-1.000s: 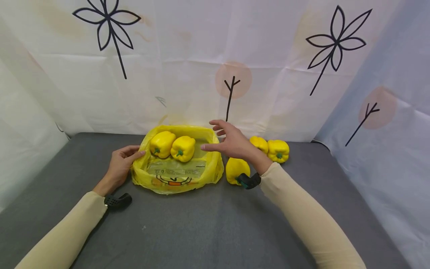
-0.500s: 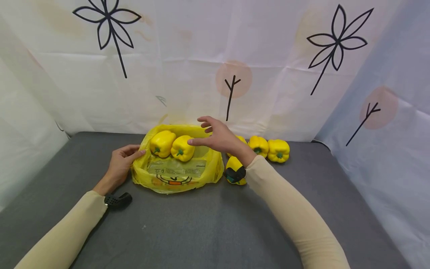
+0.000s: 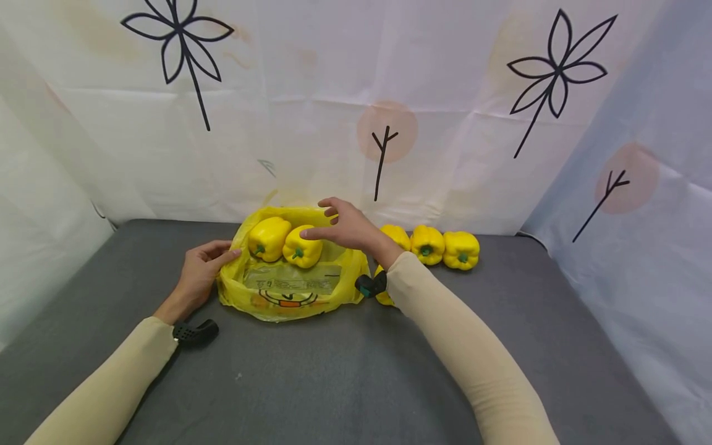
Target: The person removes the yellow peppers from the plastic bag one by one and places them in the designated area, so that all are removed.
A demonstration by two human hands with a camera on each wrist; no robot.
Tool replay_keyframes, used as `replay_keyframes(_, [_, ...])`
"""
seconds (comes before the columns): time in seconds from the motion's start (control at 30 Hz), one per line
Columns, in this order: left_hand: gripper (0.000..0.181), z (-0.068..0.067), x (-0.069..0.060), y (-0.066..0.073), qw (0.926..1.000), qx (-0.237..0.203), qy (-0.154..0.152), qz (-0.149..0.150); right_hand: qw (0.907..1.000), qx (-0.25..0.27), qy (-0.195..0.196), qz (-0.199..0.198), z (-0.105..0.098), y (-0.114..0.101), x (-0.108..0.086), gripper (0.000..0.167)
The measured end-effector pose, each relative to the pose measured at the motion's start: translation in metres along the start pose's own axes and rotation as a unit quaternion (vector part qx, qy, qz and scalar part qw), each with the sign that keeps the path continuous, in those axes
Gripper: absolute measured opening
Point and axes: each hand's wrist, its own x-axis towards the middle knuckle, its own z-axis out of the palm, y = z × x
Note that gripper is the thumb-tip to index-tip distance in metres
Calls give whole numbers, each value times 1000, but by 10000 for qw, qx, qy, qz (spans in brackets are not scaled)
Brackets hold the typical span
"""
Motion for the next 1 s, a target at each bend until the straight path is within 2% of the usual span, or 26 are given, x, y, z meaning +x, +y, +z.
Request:
replay_keyframes(0.4, [39, 1, -1, -2, 9999, -60, 3, 98, 9990, -60, -186, 408, 12, 6, 20, 87])
replay_keyframes(1.0, [39, 0, 0, -2, 9999, -6, 16, 106, 9962, -157, -283, 806, 25, 13, 36, 92])
